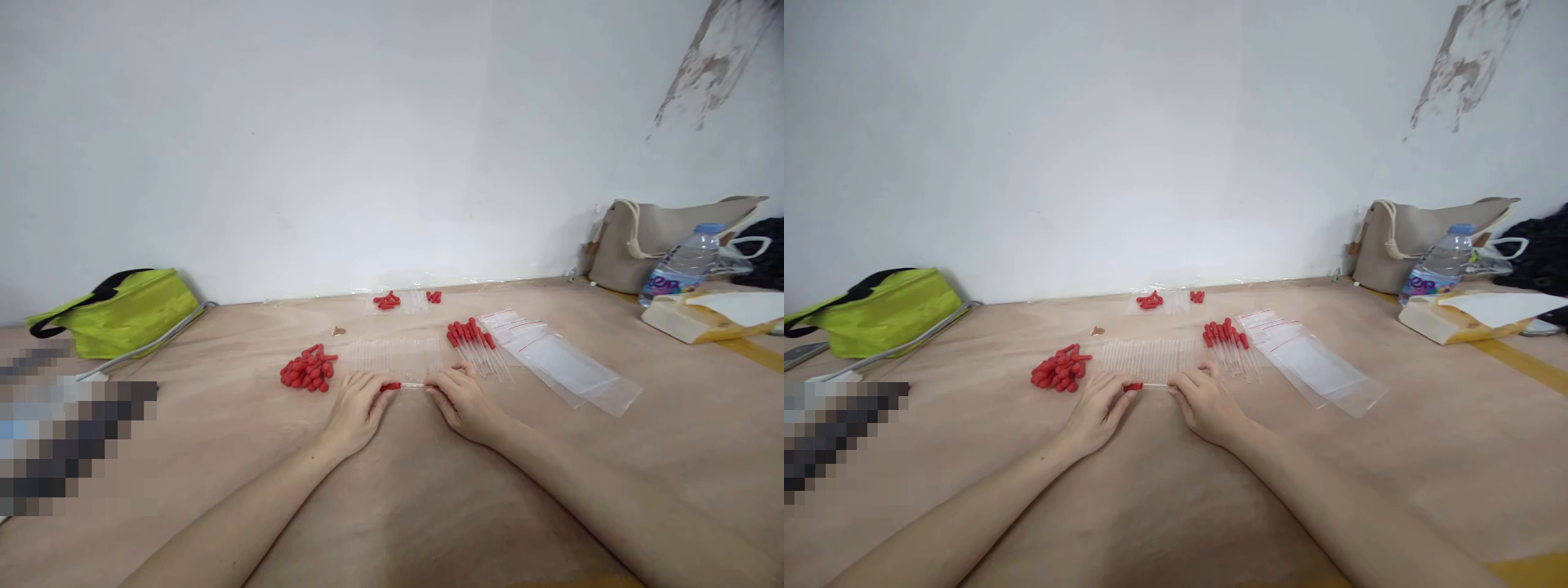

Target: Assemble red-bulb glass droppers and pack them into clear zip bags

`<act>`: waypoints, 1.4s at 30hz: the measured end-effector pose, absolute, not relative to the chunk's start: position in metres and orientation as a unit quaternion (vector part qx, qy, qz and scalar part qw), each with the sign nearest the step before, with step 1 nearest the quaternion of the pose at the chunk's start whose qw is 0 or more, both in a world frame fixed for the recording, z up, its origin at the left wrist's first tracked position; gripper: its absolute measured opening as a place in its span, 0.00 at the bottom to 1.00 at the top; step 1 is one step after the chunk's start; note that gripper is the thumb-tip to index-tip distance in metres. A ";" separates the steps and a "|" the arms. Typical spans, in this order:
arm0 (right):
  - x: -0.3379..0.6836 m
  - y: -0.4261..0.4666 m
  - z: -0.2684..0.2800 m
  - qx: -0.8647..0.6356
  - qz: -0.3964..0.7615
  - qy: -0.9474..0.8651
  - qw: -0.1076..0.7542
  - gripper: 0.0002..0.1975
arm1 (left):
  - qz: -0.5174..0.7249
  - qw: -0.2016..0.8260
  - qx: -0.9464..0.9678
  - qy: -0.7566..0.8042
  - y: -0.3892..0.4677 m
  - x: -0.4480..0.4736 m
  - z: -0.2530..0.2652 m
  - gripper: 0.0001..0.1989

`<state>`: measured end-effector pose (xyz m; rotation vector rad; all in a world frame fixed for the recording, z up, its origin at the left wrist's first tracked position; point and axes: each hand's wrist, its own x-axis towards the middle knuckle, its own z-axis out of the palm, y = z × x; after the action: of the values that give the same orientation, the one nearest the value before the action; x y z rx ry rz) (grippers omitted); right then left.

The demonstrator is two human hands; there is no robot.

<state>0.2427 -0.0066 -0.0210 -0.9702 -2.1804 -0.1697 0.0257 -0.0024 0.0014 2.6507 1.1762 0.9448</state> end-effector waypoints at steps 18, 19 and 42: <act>0.249 0.000 -0.024 -0.336 -0.062 -0.879 0.331 0.12 | 0.286 0.066 0.899 0.324 -0.008 0.025 0.006 0.09; 0.249 0.001 -0.024 -0.334 -0.064 -0.880 0.332 0.12 | 0.283 0.065 0.901 0.323 -0.007 0.025 0.006 0.09; 0.240 -0.012 -0.017 -0.347 -0.148 -0.872 0.312 0.10 | 0.282 0.046 0.902 0.324 -0.004 0.023 0.001 0.09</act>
<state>0.2405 -0.0117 -0.0171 -0.9145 -2.3010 -0.3916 0.0231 -0.0037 0.0009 2.7532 0.9888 0.8619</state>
